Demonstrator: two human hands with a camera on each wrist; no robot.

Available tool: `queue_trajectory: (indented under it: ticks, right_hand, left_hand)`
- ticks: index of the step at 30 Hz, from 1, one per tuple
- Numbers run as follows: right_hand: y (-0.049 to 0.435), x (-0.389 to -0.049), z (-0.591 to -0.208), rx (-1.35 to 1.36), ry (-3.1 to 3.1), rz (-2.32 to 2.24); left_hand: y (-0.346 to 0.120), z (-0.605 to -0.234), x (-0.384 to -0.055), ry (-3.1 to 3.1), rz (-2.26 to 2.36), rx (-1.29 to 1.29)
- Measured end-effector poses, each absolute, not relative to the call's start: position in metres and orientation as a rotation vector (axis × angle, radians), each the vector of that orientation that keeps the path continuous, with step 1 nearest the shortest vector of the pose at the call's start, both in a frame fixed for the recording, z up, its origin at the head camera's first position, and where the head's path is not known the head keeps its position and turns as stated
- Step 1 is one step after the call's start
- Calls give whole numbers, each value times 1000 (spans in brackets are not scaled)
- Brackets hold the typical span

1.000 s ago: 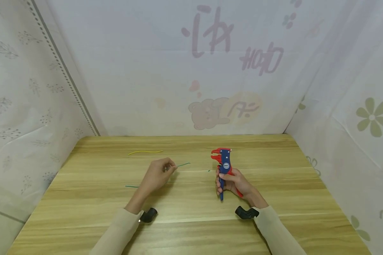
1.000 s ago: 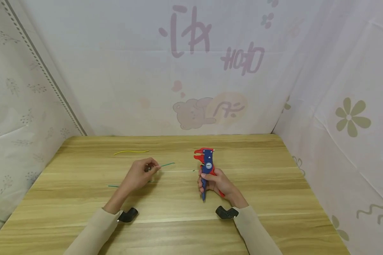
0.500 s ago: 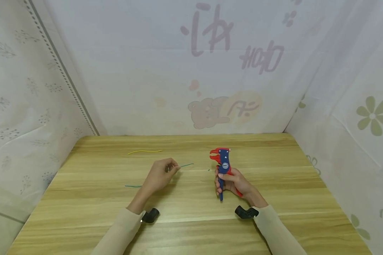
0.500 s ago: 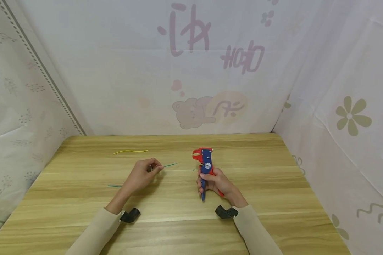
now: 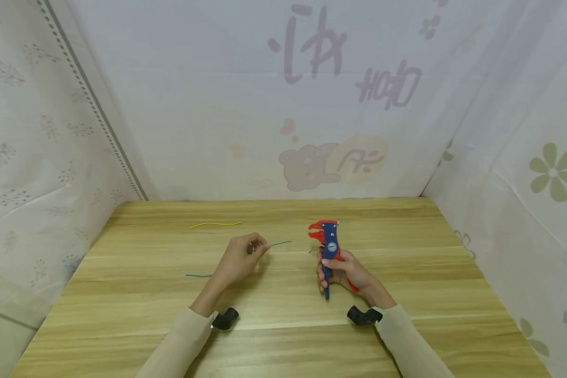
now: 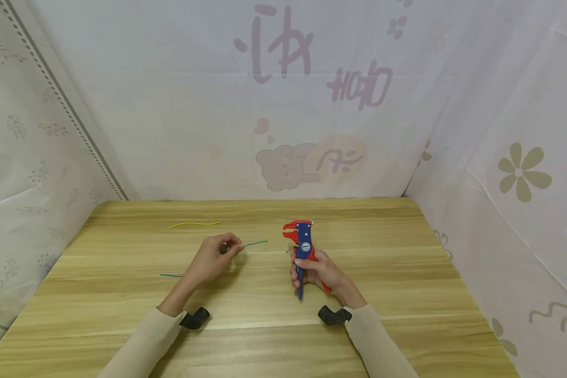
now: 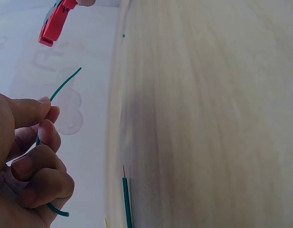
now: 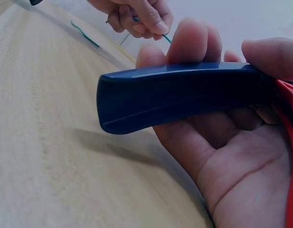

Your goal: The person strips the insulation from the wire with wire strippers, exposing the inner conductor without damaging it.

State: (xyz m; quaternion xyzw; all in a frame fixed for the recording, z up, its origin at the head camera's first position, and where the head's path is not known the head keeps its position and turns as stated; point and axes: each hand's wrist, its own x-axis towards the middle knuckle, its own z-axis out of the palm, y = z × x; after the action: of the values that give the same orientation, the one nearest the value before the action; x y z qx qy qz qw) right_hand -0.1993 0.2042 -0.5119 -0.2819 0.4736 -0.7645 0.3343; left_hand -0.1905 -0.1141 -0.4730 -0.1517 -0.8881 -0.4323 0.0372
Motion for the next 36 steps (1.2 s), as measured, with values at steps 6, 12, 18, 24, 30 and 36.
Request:
queue_trajectory:
  ticks: [6,12,18,24,30,36]
  right_hand:
    - [203,-199,-512,-739,1232,-1990]
    - [199,-199,-514,-731,1223,-1985]
    - [197,-197,-513,-725,1235,-1983]
    - [200,-196,-512,-714,1268,-1976]
    - [200,-196,-512,-719,1251,-1972]
    - [197,-197,-512,-734,1227,-1965]
  left_hand:
    - [-113,-472,-191,-2716,-1315,-480]
    - [-114,-470,-189,-2697,-1322,-496]
    - [-111,-465,-188,-2686,-1364,-524]
    - [-107,-462,-189,-2676,-1410,-509]
    - [-106,-462,-191,-2656,-1443,-539]
    - [-107,-459,-190,-2646,-1448,-544]
